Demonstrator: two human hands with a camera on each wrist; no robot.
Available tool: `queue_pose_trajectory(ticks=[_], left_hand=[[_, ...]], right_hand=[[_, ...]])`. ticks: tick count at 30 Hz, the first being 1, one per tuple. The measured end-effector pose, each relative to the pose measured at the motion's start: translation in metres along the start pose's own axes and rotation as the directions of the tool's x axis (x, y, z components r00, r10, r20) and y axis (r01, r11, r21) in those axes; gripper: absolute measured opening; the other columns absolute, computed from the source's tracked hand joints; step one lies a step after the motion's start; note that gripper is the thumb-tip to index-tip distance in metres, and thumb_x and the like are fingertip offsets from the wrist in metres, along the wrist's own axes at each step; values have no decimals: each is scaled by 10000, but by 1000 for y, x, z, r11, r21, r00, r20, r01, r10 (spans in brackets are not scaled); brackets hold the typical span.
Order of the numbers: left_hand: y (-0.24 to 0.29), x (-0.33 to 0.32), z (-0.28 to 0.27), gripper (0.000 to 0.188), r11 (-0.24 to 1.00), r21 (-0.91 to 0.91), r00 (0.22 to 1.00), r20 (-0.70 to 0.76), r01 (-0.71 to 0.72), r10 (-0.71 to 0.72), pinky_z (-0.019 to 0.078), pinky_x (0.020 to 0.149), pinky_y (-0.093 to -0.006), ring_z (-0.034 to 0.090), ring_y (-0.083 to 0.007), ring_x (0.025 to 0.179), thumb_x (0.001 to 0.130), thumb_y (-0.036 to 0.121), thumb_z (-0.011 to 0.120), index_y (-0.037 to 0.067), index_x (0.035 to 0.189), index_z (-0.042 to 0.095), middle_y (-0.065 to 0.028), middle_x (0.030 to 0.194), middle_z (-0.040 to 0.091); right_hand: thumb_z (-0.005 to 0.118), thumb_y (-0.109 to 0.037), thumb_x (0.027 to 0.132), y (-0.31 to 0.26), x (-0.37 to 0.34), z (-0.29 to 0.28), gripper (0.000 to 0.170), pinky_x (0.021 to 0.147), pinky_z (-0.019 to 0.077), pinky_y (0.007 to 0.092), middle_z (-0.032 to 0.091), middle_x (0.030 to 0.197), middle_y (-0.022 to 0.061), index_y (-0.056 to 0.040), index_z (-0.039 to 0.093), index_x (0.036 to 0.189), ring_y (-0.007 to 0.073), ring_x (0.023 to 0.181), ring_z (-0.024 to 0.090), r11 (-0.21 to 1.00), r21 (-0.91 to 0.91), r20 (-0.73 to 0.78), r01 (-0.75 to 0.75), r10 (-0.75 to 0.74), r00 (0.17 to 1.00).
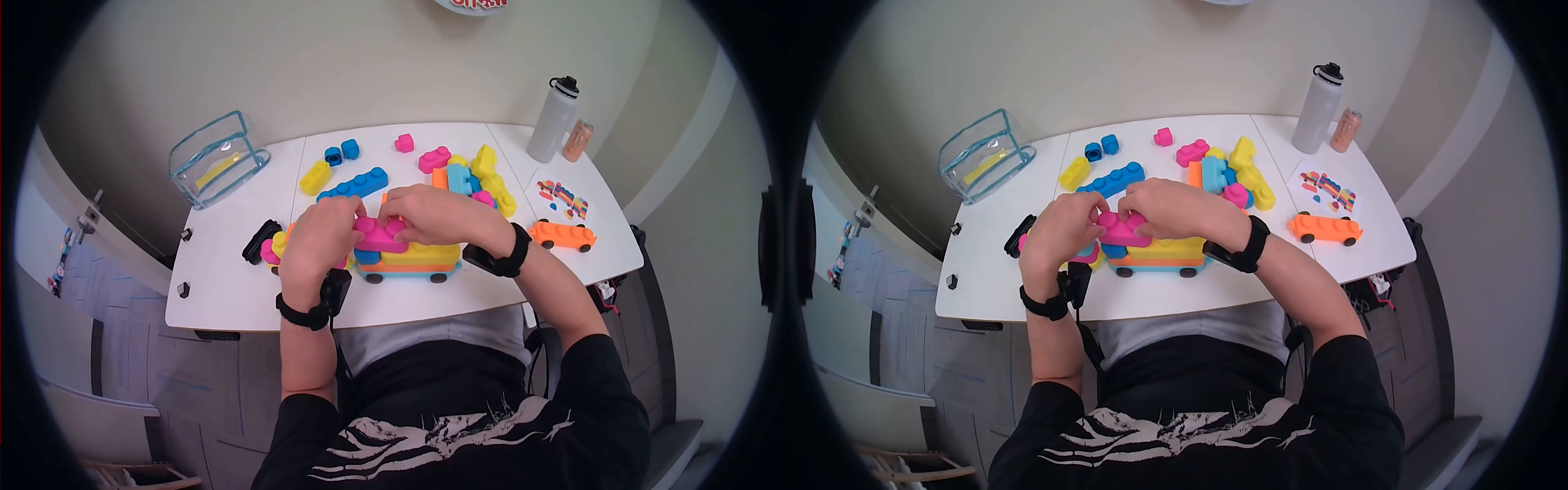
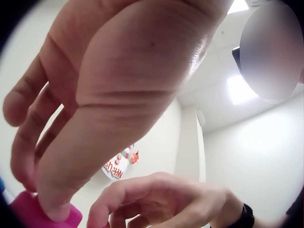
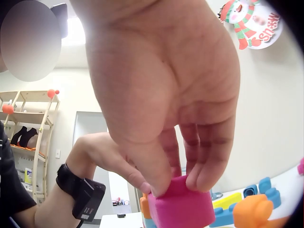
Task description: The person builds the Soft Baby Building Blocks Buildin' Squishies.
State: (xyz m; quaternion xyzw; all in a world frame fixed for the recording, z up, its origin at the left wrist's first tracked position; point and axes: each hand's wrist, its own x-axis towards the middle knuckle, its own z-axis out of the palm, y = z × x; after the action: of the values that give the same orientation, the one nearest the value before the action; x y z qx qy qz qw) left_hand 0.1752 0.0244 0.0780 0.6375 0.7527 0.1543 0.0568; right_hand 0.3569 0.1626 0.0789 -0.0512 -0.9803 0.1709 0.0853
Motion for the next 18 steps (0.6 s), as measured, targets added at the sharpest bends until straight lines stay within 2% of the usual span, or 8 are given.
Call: queue_pose_trajectory(ticks=[2,4,7,12,14,18], left_hand=[[-6,0,5,246,997,-7,992,-95,-79,78,582,773,-407,742,-307,852,819,82,807,48,1056,750,-124,899,756],[-5,-3,3,248,998,-4,995,-83,-59,59,580,770,-406,741,-307,848,817,81,810,47,1055,749,-122,893,754],[-6,-2,4,259,999,4,997,-65,-36,36,577,763,-405,740,-305,843,807,77,820,47,1054,748,-116,884,751],[-9,1,9,286,1000,-5,999,-25,-27,27,577,758,-405,740,-301,844,783,64,842,50,1053,749,-111,878,750],[-5,2,7,292,1000,11,999,23,29,-29,579,762,-402,744,-302,852,782,68,851,49,1055,749,-117,887,753],[-7,1,9,292,1000,5,1000,-2,-11,11,582,766,-400,747,-306,858,795,84,855,50,1067,755,-123,899,758]], right_hand=[[778,-44,855,0,0,1,292,866,570,434,699,1060,150,-17,734,1142,344,984,714,1000,14,3,0,0,1000],[764,-91,860,1,1,2,293,936,564,446,726,1100,148,-48,741,1149,355,1066,704,1000,12,26,-21,21,999],[779,-54,861,1,1,4,307,895,565,438,690,1093,136,-25,729,1163,338,1019,710,1000,16,16,-1,0,1000],[784,-83,870,2,3,16,312,922,565,442,682,1135,119,-31,730,1173,345,1053,705,999,-39,10,-23,23,1000],[785,-94,873,2,2,17,309,930,565,442,679,1144,116,-32,731,1171,348,1058,703,999,-51,4,-13,13,1000],[788,-140,894,3,3,8,334,900,576,422,708,1149,121,-45,718,1206,330,1044,716,998,-60,47,-32,35,998]])
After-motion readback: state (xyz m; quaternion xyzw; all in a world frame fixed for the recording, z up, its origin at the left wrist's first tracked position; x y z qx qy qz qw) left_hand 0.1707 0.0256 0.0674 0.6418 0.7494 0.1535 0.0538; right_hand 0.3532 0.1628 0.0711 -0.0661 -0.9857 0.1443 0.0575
